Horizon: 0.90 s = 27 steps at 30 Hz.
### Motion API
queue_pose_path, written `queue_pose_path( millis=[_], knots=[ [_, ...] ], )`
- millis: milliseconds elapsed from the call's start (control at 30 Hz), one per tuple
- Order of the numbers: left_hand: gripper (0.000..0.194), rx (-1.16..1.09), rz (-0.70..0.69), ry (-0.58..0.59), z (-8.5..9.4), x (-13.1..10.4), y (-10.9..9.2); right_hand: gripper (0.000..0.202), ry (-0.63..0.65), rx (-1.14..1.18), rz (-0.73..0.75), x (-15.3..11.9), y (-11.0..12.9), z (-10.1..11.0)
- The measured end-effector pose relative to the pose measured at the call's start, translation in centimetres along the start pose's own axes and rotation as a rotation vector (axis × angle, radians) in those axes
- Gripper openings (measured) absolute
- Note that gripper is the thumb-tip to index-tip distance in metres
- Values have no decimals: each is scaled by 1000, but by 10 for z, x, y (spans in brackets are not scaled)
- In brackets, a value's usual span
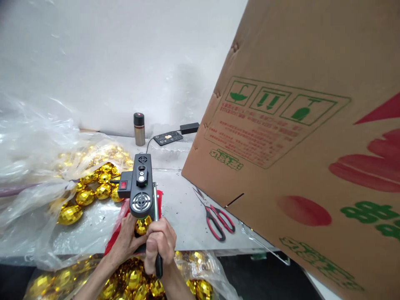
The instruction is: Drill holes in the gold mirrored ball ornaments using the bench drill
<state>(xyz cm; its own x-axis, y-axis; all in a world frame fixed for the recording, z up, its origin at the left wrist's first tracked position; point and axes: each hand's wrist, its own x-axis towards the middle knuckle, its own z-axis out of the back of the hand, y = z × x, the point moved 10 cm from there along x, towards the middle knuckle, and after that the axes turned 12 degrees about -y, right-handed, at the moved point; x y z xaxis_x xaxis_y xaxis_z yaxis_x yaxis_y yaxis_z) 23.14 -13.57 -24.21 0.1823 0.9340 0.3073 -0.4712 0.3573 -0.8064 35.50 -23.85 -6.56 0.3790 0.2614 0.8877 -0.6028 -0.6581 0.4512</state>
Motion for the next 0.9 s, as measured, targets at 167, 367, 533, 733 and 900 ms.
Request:
queue_pose_path(
  millis=[167,367,533,733,900],
  knots=[
    [48,-15,-13,12,-3,1,3,35,3,-4,9,-1,0,-1],
    [48,7,-55,-39,-2,3,5,35,14,-12,-17,-3,-3,-3],
    [39,22,-58,-44,1,5,1,34,2,4,-11,-2,-2,-3],
    [37,24,-59,-47,3,7,-1,33,2,24,-13,-2,-1,-4],
    [40,21,-39,-45,2,6,1,29,12,32,1,-13,-7,-3]
  ],
)
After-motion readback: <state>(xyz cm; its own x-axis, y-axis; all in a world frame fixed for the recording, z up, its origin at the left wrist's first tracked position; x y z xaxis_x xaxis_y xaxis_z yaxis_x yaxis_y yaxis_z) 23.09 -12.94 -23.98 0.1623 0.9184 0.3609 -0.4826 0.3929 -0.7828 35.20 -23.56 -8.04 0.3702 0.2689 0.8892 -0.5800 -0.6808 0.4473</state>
